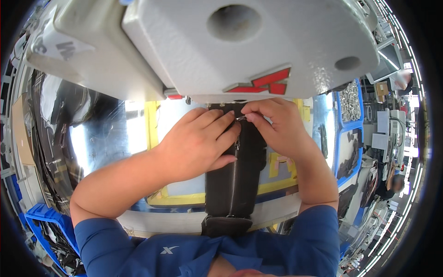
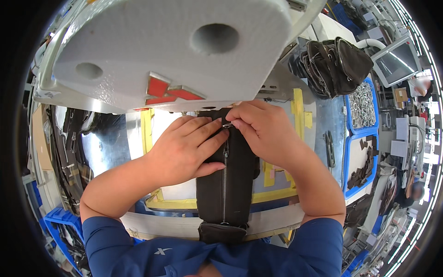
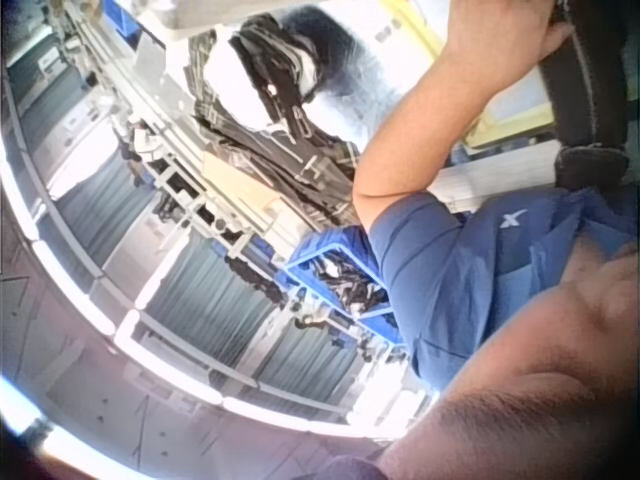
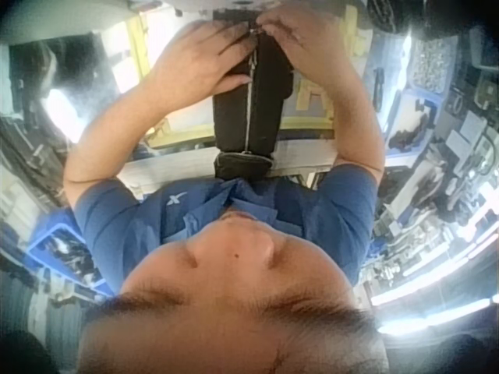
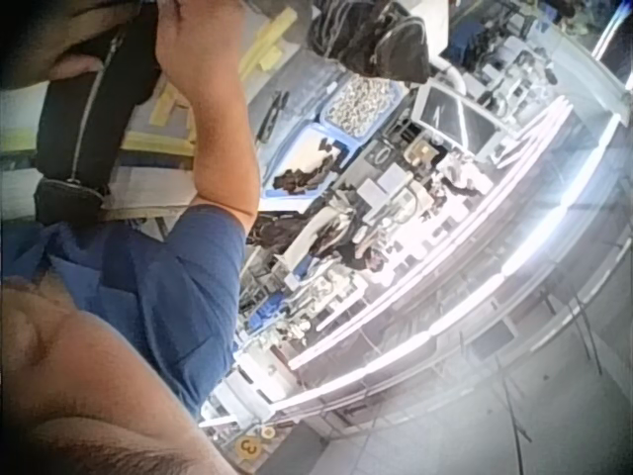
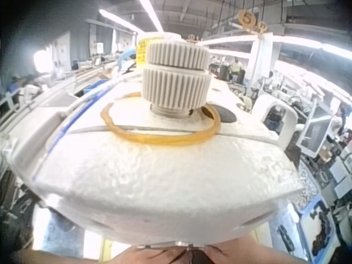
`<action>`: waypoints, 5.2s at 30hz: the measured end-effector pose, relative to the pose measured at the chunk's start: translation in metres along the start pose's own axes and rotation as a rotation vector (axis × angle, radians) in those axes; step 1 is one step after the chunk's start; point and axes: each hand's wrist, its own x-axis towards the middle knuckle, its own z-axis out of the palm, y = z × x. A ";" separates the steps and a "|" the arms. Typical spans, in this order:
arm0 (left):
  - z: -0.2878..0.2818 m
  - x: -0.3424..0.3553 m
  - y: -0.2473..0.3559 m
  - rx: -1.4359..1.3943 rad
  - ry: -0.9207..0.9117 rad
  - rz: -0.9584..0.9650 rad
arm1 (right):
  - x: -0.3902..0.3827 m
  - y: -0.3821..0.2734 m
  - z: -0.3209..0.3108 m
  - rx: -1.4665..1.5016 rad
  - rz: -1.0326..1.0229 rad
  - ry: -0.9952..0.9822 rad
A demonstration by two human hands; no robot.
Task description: Operating a sewing machine to attach components and finish leather pouches.
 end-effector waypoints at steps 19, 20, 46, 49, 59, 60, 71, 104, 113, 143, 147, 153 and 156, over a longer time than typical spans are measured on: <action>-0.002 0.000 0.007 0.043 -0.071 -0.089 | -0.001 0.002 0.007 -0.198 -0.162 -0.003; -0.001 0.000 0.008 0.029 -0.076 -0.091 | -0.001 0.004 0.008 -0.228 -0.185 0.001; -0.009 0.008 0.010 0.083 -0.148 -0.151 | -0.014 -0.004 0.016 -0.535 -0.215 0.024; -0.005 0.008 0.006 0.058 -0.098 -0.121 | -0.017 -0.003 0.018 -0.548 -0.196 0.013; -0.007 0.009 0.006 -0.006 -0.048 -0.142 | -0.011 -0.006 0.017 -0.577 -0.187 0.008; -0.007 0.008 0.005 -0.012 -0.062 -0.149 | -0.010 -0.007 0.017 -0.578 -0.189 0.008; -0.010 0.005 -0.003 -0.164 -0.062 -0.192 | -0.007 -0.002 0.016 -0.574 -0.256 0.023; -0.036 0.009 -0.012 -0.126 -0.196 -0.342 | 0.016 -0.013 0.036 -0.646 -0.081 -0.122; -0.035 0.008 -0.010 -0.164 -0.138 -0.327 | 0.015 -0.014 0.038 -0.596 -0.139 -0.058; -0.013 -0.010 0.018 0.183 -0.181 -0.209 | -0.016 -0.035 0.045 -0.748 -0.145 -0.174; -0.009 -0.013 0.021 0.212 -0.248 -0.225 | -0.019 -0.037 0.049 -0.761 -0.106 -0.215; -0.003 -0.014 0.021 0.200 -0.223 -0.267 | -0.017 -0.039 0.051 -0.731 -0.090 -0.177; -0.004 -0.014 0.021 0.210 -0.224 -0.269 | -0.016 -0.035 0.052 -0.757 -0.080 -0.215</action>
